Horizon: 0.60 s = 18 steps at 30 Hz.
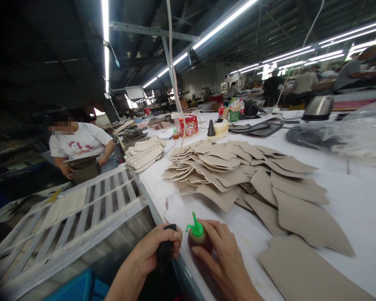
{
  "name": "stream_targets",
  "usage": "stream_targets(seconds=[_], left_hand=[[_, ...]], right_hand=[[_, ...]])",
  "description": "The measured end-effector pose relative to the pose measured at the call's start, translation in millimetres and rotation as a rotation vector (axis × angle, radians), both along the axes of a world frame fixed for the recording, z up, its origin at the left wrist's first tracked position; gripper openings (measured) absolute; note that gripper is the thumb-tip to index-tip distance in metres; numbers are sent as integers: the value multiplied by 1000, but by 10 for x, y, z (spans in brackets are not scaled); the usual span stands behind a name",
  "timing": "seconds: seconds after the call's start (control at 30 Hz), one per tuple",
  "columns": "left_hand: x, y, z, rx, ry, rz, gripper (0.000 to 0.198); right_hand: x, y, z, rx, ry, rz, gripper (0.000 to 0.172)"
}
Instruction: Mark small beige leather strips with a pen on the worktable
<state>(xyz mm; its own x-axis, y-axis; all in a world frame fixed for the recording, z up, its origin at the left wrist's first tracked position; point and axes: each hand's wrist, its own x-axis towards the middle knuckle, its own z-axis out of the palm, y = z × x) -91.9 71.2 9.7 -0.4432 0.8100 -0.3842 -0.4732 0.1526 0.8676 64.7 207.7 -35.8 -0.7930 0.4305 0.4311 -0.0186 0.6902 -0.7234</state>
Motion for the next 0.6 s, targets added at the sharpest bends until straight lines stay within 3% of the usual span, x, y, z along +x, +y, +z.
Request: stream_targets(seconds=[0.23, 0.43, 0.5, 0.6], left_hand=[[66, -57, 149, 53, 326, 199, 21], [55, -150, 393, 455, 45, 303, 22], [68, -162, 422, 370, 203, 285, 21], [145, -112, 343, 99, 647, 226, 15]], right_hand=[[5, -7, 4, 3, -7, 9, 38], [8, -15, 17, 2, -8, 7, 38], [6, -15, 20, 1, -6, 10, 39], [3, -14, 19, 1, -5, 12, 39]])
